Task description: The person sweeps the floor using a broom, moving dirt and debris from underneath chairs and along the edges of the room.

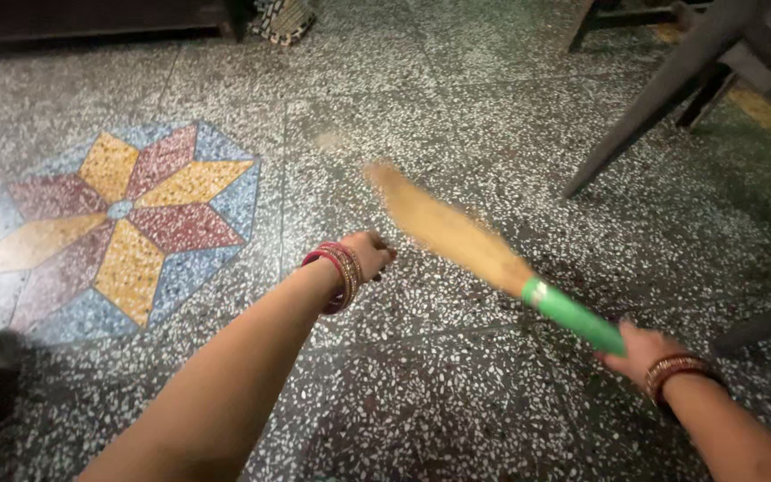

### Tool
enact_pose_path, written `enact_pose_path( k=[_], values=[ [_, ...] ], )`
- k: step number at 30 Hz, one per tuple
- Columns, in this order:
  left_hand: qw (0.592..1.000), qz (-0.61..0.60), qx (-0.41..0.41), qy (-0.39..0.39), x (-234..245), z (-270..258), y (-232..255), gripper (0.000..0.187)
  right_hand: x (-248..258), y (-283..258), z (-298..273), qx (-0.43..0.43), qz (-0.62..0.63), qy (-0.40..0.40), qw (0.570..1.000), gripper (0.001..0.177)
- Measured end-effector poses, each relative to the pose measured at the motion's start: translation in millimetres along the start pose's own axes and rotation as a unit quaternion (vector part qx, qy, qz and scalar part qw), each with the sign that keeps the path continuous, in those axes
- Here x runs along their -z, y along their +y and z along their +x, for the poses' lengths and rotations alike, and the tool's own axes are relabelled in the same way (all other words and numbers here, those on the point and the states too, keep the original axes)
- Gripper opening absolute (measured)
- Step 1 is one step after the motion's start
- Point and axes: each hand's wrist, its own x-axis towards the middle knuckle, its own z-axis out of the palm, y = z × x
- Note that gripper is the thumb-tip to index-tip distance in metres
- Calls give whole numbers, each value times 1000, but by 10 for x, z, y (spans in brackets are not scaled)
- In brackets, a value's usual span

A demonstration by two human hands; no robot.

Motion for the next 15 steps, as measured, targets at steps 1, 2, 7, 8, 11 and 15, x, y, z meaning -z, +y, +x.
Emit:
enact_pose_path(
  k=[1, 2, 7, 8, 11, 15],
  values=[
    [1000, 23, 1, 19, -13, 39, -52, 40, 176, -144, -22, -8, 2, 25, 1000, 56],
    [998, 47, 2, 38, -9, 81, -88, 40, 354, -296, -65, -15, 5, 51, 999, 58],
    [993, -110, 34, 38, -7, 247, -108, 36, 836, -1029, -523, 62, -76, 36, 994, 58],
    [986, -148, 47, 52, 6, 282, -96, 37, 865, -1190, -596, 85, -108, 30, 990, 59],
    [991, -80, 9, 108, 59, 348, -134, 37, 727, -1657, -837, 221, -90, 25, 971, 42],
    [986, -95, 6, 138, 27, 401, -151, 36, 396, -2422, -933, 409, -168, -5, 897, 43]
  ],
)
